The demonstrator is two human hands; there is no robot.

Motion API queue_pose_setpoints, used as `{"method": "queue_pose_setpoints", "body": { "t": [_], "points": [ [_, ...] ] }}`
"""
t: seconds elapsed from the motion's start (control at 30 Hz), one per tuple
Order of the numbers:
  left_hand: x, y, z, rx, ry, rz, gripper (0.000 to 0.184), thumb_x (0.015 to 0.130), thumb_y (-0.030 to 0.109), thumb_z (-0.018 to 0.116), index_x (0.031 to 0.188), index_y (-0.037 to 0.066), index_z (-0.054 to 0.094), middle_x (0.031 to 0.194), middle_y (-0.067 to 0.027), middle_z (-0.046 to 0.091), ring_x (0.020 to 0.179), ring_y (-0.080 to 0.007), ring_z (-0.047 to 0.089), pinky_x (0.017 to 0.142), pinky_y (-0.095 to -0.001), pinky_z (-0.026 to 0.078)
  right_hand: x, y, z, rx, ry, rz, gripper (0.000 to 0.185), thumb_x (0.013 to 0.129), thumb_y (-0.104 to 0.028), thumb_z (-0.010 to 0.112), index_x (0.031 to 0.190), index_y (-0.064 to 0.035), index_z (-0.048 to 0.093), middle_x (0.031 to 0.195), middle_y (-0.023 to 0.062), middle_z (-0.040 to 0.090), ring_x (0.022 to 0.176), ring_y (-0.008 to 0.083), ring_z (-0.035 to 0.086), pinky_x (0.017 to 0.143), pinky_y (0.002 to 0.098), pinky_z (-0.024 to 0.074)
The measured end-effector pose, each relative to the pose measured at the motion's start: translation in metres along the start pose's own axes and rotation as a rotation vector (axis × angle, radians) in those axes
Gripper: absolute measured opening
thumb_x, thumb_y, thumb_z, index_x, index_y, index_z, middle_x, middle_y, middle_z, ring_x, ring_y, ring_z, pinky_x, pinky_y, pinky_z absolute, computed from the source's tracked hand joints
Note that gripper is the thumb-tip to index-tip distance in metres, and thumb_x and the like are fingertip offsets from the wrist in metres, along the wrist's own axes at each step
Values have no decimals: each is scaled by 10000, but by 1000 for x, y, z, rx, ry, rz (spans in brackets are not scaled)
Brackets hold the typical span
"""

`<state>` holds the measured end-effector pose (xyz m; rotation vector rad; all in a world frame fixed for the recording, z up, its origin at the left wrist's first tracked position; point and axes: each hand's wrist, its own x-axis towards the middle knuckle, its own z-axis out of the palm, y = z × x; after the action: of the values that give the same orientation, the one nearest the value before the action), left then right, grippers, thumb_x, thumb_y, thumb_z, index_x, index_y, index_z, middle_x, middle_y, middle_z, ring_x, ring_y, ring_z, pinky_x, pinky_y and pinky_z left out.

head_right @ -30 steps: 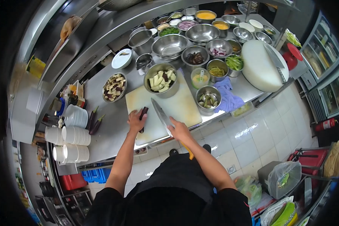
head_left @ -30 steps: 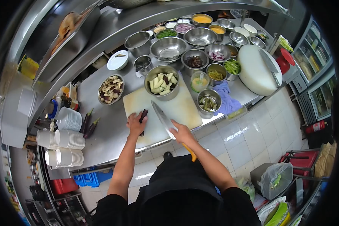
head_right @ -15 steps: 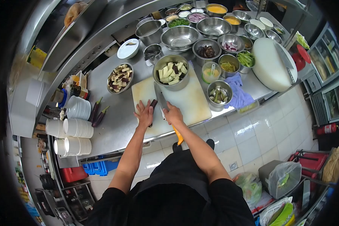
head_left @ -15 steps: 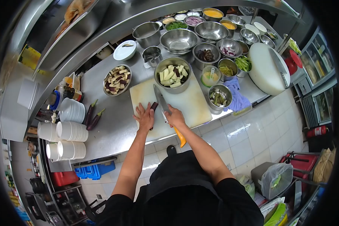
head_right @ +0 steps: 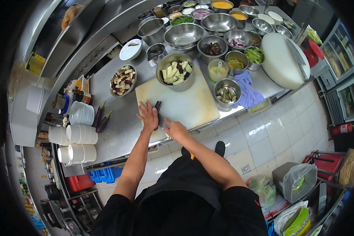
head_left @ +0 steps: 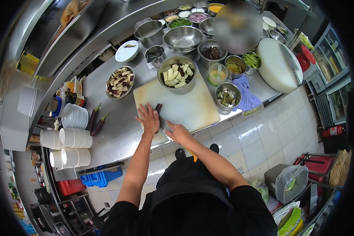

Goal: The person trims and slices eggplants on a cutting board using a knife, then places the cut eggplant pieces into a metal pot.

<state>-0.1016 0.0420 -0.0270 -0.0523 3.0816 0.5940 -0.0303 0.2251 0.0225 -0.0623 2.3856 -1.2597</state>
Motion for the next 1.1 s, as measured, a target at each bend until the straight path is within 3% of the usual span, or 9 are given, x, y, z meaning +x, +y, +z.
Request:
{"method": "queue_pose_setpoints", "body": {
  "t": [0.13, 0.23, 0.3, 0.33, 0.4, 0.43, 0.7, 0.93, 1.1],
  "points": [
    [-3, -1, 2, -20, 61, 16, 658, 1050, 441, 238, 1590, 99, 84, 1625, -258, -102, 1479, -500, -79, 1086, -733, -78, -12, 4, 3, -87, 44, -151, 565, 921, -306, 629, 1421, -79, 500, 972, 222, 706, 955, 402, 671, 836, 483, 542],
    [0, 1, -3, 4, 133, 12, 705, 1004, 445, 435, 1566, 87, 205, 1614, -283, 65, 1478, -479, 68, 1110, -699, 35, -15, 5, 7, -72, 85, -167, 545, 924, -304, 625, 1409, -81, 510, 935, 219, 706, 939, 401, 673, 813, 493, 542],
    [2, 19, -29, 6, 227, 138, 651, 830, 385, 724, 1364, 66, 529, 1440, -254, 459, 1353, -390, 401, 1083, -579, 229, -14, 5, 6, -51, 94, -153, 538, 927, -306, 621, 1405, -86, 513, 922, 218, 704, 933, 401, 674, 803, 496, 542],
    [5, 32, -43, 7, 219, 132, 651, 830, 385, 724, 1364, 66, 529, 1440, -254, 459, 1353, -390, 401, 1083, -579, 229, -16, 3, 5, -71, 85, -137, 537, 928, -314, 617, 1407, -94, 510, 923, 213, 705, 935, 398, 674, 805, 494, 543],
    [19, 54, -67, 69, -180, 4, 476, 633, 286, 871, 1019, 71, 696, 1133, -149, 682, 1106, -300, 611, 992, -473, 336, -16, 3, 9, -92, 65, -128, 537, 930, -322, 612, 1409, -102, 508, 924, 207, 707, 937, 396, 675, 806, 491, 544],
    [23, 52, -61, 125, -103, 62, 348, 616, 241, 869, 877, 69, 715, 954, -118, 725, 952, -286, 676, 934, -445, 405, -14, 5, 11, -96, 58, -121, 534, 933, -325, 606, 1410, -109, 505, 922, 201, 708, 929, 390, 677, 802, 491, 545],
    [39, 42, -45, 96, -138, -14, 307, 623, 202, 843, 864, 54, 724, 845, -145, 729, 817, -307, 708, 798, -387, 547, -27, 23, 26, -196, 135, -185, 529, 926, -318, 622, 1410, -136, 510, 760, 175, 691, 792, 382, 679, 741, 510, 534],
    [46, 8, -43, -173, -130, -140, 336, 619, 218, 866, 871, 25, 756, 813, -137, 737, 749, -261, 717, 749, -338, 568, -129, 47, -9, -283, -19, -211, 541, 924, -319, 624, 1429, -170, 498, 813, 206, 686, 783, 381, 679, 709, 510, 534],
    [34, -20, -36, -460, -199, -151, 322, 791, 224, 769, 1041, 21, 758, 893, -149, 754, 768, -189, 719, 733, -295, 541, -117, 37, -47, -178, 98, -54, 538, 924, -327, 614, 1422, -152, 511, 880, 224, 694, 842, 396, 676, 757, 509, 534]
  ]
}}
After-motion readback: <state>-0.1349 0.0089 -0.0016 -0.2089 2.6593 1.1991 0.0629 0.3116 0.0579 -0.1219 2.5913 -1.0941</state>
